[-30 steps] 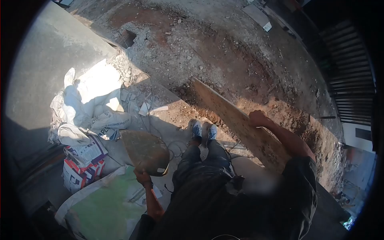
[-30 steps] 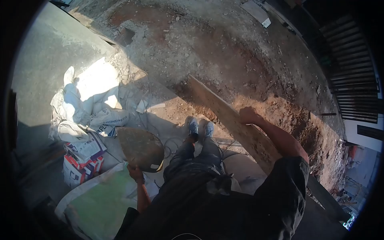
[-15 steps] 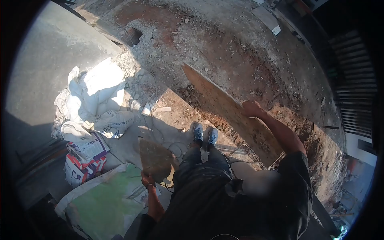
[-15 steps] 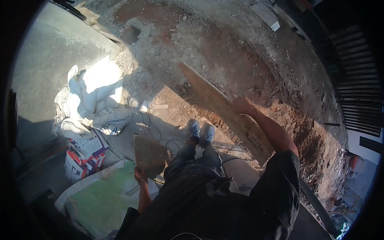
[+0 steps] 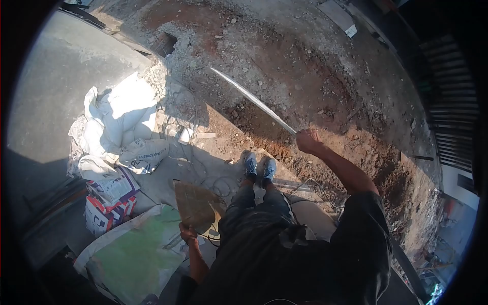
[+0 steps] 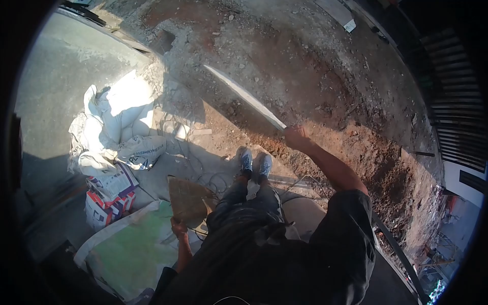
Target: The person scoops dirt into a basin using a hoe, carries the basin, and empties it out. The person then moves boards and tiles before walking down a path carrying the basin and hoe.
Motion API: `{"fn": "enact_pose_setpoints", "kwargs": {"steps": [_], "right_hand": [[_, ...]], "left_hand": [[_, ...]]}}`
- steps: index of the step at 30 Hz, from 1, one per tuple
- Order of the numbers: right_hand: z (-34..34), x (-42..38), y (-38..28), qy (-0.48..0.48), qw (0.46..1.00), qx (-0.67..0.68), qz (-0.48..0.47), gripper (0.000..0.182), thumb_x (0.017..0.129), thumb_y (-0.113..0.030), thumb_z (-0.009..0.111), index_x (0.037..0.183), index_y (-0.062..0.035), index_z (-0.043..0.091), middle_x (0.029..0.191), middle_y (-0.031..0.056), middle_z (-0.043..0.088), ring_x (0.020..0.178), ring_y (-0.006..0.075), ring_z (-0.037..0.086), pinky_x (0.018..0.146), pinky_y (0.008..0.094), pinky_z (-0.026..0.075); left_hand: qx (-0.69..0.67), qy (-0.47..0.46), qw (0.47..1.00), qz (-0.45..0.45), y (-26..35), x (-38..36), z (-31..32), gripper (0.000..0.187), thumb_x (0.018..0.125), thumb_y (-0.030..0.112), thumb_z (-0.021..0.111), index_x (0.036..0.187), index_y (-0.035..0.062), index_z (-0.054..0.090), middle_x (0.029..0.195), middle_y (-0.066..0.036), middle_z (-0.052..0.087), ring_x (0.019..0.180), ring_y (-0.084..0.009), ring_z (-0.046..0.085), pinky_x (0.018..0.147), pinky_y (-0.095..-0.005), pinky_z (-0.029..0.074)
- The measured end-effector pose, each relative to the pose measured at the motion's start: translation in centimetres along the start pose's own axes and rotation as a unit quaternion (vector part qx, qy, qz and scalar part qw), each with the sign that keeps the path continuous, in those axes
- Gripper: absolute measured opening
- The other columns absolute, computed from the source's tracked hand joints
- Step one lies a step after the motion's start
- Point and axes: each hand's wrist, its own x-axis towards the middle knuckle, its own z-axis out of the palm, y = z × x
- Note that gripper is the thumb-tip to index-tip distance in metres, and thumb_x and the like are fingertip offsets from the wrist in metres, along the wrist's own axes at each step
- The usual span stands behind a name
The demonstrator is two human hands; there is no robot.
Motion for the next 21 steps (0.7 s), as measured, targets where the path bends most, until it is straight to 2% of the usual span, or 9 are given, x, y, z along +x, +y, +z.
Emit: {"fn": "enact_pose_setpoints", "kwargs": {"steps": [3, 5, 7, 9, 10, 12, 13, 15, 21], "right_hand": [[9.5, -1.7, -1.3, 0.004, 1.000, -0.027, -0.004, 0.036, 0.073, -0.031, 0.058, 0.100, -0.0077, 0.057, 0.098, 0.0138, 0.053, 0.093, 0.0303, 0.050, 0.084, 0.0581, 0.032], [15.9, -3.7, -3.0, -0.091, 0.993, -0.069, -0.026, 0.038, 0.072, -0.029, 0.059, 0.103, -0.0073, 0.056, 0.104, 0.0143, 0.051, 0.098, 0.0316, 0.050, 0.086, 0.0660, 0.025], [18.5, -6.2, -6.2, -0.196, 0.980, -0.021, -0.019, 0.041, 0.071, -0.029, 0.059, 0.106, -0.0083, 0.055, 0.107, 0.0156, 0.051, 0.102, 0.0333, 0.049, 0.087, 0.0704, 0.019], [19.3, -9.0, -8.7, -0.175, 0.980, 0.097, 0.006, 0.042, 0.070, -0.031, 0.059, 0.106, -0.0096, 0.055, 0.101, 0.0175, 0.054, 0.097, 0.0352, 0.052, 0.088, 0.0628, 0.029], [21.0, -10.0, -9.2, -0.175, 0.979, 0.102, 0.011, 0.042, 0.070, -0.031, 0.059, 0.106, -0.0096, 0.055, 0.101, 0.0175, 0.054, 0.097, 0.0352, 0.052, 0.088, 0.0628, 0.029], [23.3, -11.2, -9.8, -0.157, 0.962, 0.218, 0.039, 0.040, 0.073, -0.034, 0.056, 0.105, -0.0099, 0.056, 0.096, 0.0187, 0.056, 0.093, 0.0358, 0.054, 0.085, 0.0505, 0.038], [24.0, -11.7, -9.4, -0.155, 0.961, 0.223, 0.046, 0.040, 0.073, -0.034, 0.056, 0.105, -0.0099, 0.056, 0.096, 0.0187, 0.056, 0.093, 0.0358, 0.054, 0.085, 0.0505, 0.038], [24.6, -12.8, -8.4, -0.183, 0.949, 0.256, 0.027, 0.043, 0.076, -0.042, 0.051, 0.101, -0.0076, 0.057, 0.094, 0.0182, 0.058, 0.091, 0.0348, 0.055, 0.080, 0.0421, 0.043], [22.3, -16.0, -8.0, -0.161, 0.909, 0.364, 0.122, 0.049, 0.082, -0.048, 0.042, 0.095, -0.0049, 0.059, 0.098, 0.0178, 0.058, 0.095, 0.0343, 0.053, 0.083, 0.0415, 0.041]], "left_hand": [[-0.006, 0.008, 1.000, 0.022, -1.7, 0.7, 0.7, 0.035, 0.070, 0.018, 0.061, 0.101, 0.0090, 0.048, 0.093, -0.020, 0.060, 0.089, -0.0394, 0.056, 0.073, -0.0444, 0.044], [-0.001, 0.014, 1.000, 0.020, -1.7, 0.9, 0.7, 0.036, 0.069, 0.019, 0.062, 0.101, 0.0092, 0.048, 0.093, -0.020, 0.060, 0.089, -0.0394, 0.056, 0.073, -0.0444, 0.044], [0.005, 0.020, 1.000, 0.019, -1.2, 1.2, 0.4, 0.037, 0.069, 0.019, 0.062, 0.102, 0.0094, 0.047, 0.094, -0.020, 0.059, 0.088, -0.0394, 0.056, 0.073, -0.0444, 0.044], [0.005, 0.011, 1.000, 0.009, 0.1, 1.2, 0.2, 0.037, 0.069, 0.018, 0.062, 0.102, 0.0096, 0.047, 0.094, -0.019, 0.059, 0.088, -0.0390, 0.056, 0.073, -0.0443, 0.044], [0.008, 0.008, 1.000, 0.015, 0.6, 1.2, 0.3, 0.037, 0.069, 0.018, 0.062, 0.102, 0.0096, 0.047, 0.094, -0.019, 0.059, 0.088, -0.0390, 0.056, 0.073, -0.0443, 0.044], [0.011, 0.004, 0.999, 0.029, 1.7, 1.5, 0.5, 0.038, 0.068, 0.020, 0.062, 0.101, 0.0097, 0.048, 0.093, -0.019, 0.060, 0.088, -0.0384, 0.056, 0.073, -0.0441, 0.044], [0.013, 0.001, 0.999, 0.037, 2.0, 2.0, 1.0, 0.038, 0.068, 0.020, 0.062, 0.101, 0.0097, 0.048, 0.093, -0.019, 0.060, 0.088, -0.0384, 0.056, 0.073, -0.0441, 0.044], [0.060, -0.001, 0.997, 0.050, 3.0, 2.9, 1.9, 0.037, 0.066, 0.022, 0.062, 0.099, 0.0097, 0.049, 0.090, -0.018, 0.060, 0.087, -0.0377, 0.056, 0.073, -0.0437, 0.043], [0.059, -0.044, 0.993, 0.095, 7.7, 3.6, 2.1, 0.032, 0.067, 0.020, 0.058, 0.097, 0.0102, 0.049, 0.088, -0.018, 0.060, 0.085, -0.0377, 0.056, 0.073, -0.0445, 0.043]]}}
